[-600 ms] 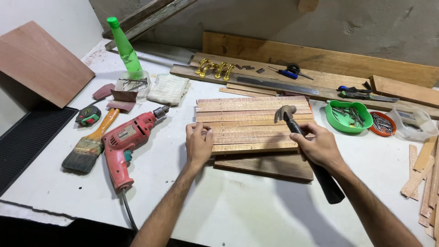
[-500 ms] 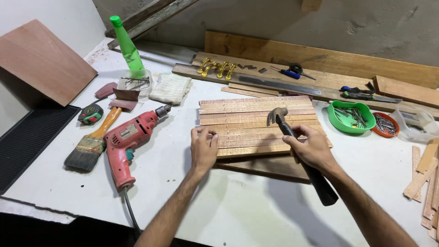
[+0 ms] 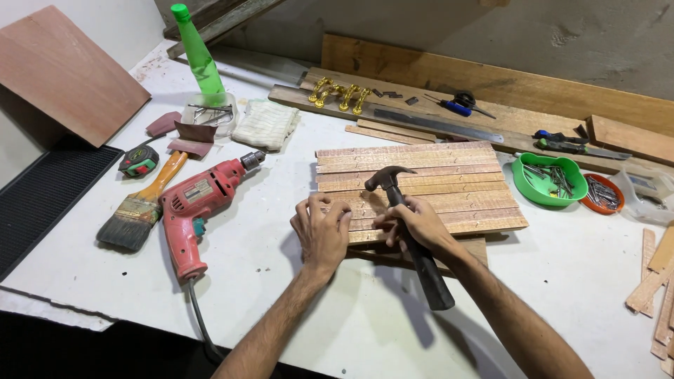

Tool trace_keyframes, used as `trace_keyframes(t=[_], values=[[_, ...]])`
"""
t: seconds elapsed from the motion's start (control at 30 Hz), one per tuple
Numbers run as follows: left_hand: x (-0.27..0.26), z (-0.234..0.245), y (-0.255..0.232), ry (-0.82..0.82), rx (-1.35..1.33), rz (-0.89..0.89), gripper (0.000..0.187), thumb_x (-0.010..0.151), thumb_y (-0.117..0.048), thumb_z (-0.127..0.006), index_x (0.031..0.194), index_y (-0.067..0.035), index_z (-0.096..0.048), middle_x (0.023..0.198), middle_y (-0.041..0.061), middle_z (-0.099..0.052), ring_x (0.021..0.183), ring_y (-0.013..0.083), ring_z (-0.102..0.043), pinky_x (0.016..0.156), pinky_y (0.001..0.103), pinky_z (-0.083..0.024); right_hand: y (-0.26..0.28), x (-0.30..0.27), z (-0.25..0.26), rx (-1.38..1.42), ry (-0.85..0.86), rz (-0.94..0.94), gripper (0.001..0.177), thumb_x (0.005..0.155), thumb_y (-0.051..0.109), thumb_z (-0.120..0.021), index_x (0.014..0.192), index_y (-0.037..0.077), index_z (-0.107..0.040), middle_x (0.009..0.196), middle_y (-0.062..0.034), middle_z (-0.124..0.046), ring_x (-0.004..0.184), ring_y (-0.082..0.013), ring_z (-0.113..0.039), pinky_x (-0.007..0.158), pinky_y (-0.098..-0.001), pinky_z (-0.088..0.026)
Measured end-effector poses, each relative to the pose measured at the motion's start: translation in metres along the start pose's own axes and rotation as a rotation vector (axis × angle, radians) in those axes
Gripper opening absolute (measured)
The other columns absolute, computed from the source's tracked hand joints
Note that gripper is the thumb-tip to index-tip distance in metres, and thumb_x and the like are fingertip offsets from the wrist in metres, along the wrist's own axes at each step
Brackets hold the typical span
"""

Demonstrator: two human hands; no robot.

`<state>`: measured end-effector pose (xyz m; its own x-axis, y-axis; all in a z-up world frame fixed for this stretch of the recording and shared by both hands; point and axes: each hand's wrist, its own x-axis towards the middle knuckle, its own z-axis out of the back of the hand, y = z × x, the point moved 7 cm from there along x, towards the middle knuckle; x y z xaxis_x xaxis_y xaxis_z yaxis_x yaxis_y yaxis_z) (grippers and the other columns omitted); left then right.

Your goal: The person hammers nails into a slatted wooden panel on the workbench, then lifts and repositions the panel and picks up thin wooden strips, arranging them on a board. They handle a sanding block and rub it over the strips and board surface.

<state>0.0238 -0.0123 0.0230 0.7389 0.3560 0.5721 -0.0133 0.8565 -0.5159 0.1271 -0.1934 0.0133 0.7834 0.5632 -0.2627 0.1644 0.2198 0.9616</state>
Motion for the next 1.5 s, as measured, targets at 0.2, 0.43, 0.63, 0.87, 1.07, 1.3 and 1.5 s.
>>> trace_keyframes(t=[0.2,0.43,0.63,0.87,1.07,1.3,1.5], values=[[-0.006,-0.026,0.013,0.102,-0.144,-0.091,0.011,0.092,-0.021,-0.077,0.099,-0.012,-0.078,0.092,0.001,-0.075,0.093,0.0211,-0.060,0.084,0.042,-0.044,-0.006,-0.007,-0.001,-0.116,-0.021,-0.047,0.027,0.097,0.017,-0.049,0.110,-0.006,-0.048,0.107,-0.0191,-0.081,0.047,-0.0206,-0.067,0.035,-0.0290,-0.052],[0.008,-0.047,0.016,0.402,-0.410,0.042,0.012,0.099,-0.022,-0.069,0.104,-0.013,-0.075,0.092,0.002,-0.075,0.088,0.0168,-0.067,0.084,0.038,-0.057,-0.004,-0.010,-0.005,-0.136,-0.032,-0.016,0.028,0.094,0.013,-0.051,0.119,0.000,-0.054,0.107,-0.0130,-0.081,0.044,-0.0179,-0.064,0.034,-0.0286,-0.050],[0.018,-0.035,-0.002,0.459,-0.353,-0.036,0.014,0.091,-0.024,-0.075,0.096,-0.012,-0.080,0.086,0.001,-0.078,0.085,0.0186,-0.059,0.082,0.038,-0.047,0.001,-0.017,-0.006,-0.138,-0.038,-0.014,0.026,0.094,0.011,-0.054,0.116,-0.001,-0.057,0.106,-0.0116,-0.081,0.044,-0.0168,-0.065,0.036,-0.0292,-0.053],[0.009,-0.041,0.005,0.422,-0.342,-0.009,0.013,0.093,-0.026,-0.073,0.098,-0.016,-0.080,0.088,-0.003,-0.076,0.092,0.0181,-0.056,0.094,0.043,-0.041,-0.001,-0.017,-0.005,-0.150,-0.031,0.004,0.026,0.093,0.011,-0.056,0.115,-0.003,-0.057,0.105,-0.0122,-0.081,0.044,-0.0157,-0.065,0.037,-0.0293,-0.052],[0.008,-0.043,0.010,0.395,-0.346,-0.034,0.015,0.090,-0.026,-0.075,0.096,-0.014,-0.080,0.097,0.005,-0.069,0.106,0.0215,-0.055,0.101,0.046,-0.041,-0.004,-0.016,-0.005,-0.148,-0.033,0.016,0.025,0.093,0.009,-0.056,0.115,-0.003,-0.057,0.106,-0.0130,-0.081,0.044,-0.0158,-0.064,0.037,-0.0297,-0.053],[0.014,-0.038,0.007,0.452,-0.344,0.041,0.014,0.085,-0.022,-0.079,0.093,-0.010,-0.082,0.104,0.007,-0.060,0.113,0.0230,-0.051,0.103,0.044,-0.042,-0.006,-0.014,-0.005,-0.152,-0.046,0.025,0.025,0.092,0.010,-0.058,0.114,-0.002,-0.059,0.098,-0.0097,-0.081,0.043,-0.0163,-0.065,0.034,-0.0308,-0.051],[0.012,-0.038,0.006,0.440,-0.336,0.030,0.012,0.084,-0.021,-0.081,0.092,-0.012,-0.084,0.101,0.005,-0.059,0.112,0.0236,-0.049,0.104,0.043,-0.041,-0.010,-0.015,-0.004,-0.248,-0.070,-0.009,0.021,0.095,0.013,-0.061,0.112,0.001,-0.063,0.060,-0.0072,-0.064,0.043,-0.0154,-0.065,0.035,-0.0297,-0.050]])
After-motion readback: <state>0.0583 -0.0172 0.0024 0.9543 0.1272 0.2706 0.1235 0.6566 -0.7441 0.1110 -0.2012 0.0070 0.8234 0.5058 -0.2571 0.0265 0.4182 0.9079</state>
